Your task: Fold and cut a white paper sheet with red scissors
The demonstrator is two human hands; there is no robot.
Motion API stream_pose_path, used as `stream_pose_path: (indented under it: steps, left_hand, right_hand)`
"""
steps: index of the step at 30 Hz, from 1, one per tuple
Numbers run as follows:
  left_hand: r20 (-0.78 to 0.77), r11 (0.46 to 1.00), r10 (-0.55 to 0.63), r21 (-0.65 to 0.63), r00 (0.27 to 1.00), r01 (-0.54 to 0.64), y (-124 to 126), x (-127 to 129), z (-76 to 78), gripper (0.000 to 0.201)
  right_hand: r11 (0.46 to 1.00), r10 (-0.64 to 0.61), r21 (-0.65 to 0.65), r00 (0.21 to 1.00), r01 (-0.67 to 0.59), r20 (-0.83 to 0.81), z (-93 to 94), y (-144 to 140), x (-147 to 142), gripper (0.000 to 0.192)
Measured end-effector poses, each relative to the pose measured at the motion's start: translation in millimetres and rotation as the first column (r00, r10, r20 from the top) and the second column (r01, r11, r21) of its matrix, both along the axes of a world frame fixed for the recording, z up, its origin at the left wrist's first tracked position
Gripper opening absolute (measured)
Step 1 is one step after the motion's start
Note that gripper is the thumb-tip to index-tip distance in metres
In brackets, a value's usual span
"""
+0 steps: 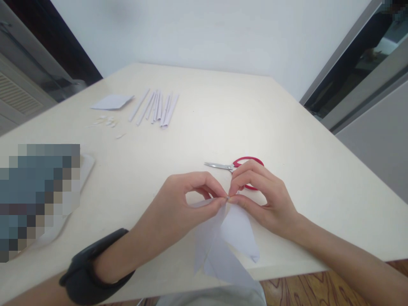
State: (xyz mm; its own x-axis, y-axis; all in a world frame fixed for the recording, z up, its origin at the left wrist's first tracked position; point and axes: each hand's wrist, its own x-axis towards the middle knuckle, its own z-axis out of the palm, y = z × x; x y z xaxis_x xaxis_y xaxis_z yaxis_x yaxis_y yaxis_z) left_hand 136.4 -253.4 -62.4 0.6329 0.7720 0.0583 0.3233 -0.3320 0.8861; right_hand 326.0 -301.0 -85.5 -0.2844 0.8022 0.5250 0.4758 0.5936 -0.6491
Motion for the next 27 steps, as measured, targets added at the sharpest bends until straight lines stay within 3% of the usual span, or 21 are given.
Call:
stream_pose_path:
  steps: [12,27]
  left_hand:
    - [-0.034,0.991,0.008,0.131,0.999,-0.004,-0.8,-0.7,-1.2,0.013]
    - [-0.006,0.993,-0.05,0.104,0.999,0.051,-0.7,-2.3,0.4,0.01]
  right_hand:
    - [1.0,0.007,-0.004,1.0,-0.007,0.014,0.7,1.6,1.8,0.007]
    - [0.997,-0.069,-0.016,0.998,0.069,-0.011,5.4,-0.3,-3.1,0.012]
